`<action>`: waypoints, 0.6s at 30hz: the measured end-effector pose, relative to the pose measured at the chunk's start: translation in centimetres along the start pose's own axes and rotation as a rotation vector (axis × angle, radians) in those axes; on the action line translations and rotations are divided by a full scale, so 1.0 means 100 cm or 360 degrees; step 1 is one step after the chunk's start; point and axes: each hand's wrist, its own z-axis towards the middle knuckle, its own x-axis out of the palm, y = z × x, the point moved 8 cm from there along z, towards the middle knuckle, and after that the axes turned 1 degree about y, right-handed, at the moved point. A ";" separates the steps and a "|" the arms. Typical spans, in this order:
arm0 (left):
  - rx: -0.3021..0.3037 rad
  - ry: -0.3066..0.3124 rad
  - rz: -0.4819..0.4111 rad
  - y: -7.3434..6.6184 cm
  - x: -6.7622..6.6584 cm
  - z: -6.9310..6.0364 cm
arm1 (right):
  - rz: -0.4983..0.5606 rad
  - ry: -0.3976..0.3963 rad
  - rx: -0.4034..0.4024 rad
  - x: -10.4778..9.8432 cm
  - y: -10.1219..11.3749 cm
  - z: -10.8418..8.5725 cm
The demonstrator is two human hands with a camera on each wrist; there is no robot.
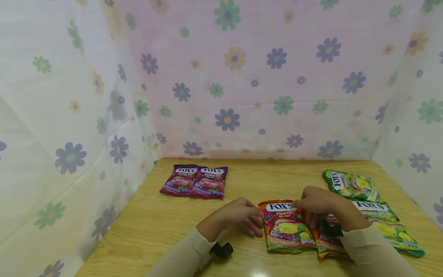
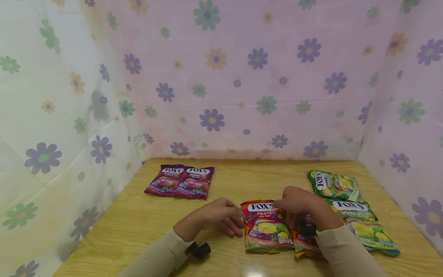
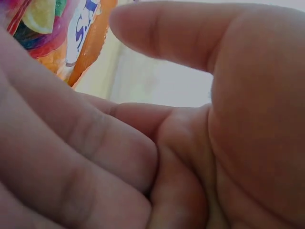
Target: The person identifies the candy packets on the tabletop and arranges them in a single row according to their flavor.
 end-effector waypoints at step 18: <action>-0.0070 0.0091 -0.0170 0.004 0.006 0.003 | 0.0025 0.0247 -0.0111 0.009 0.009 -0.004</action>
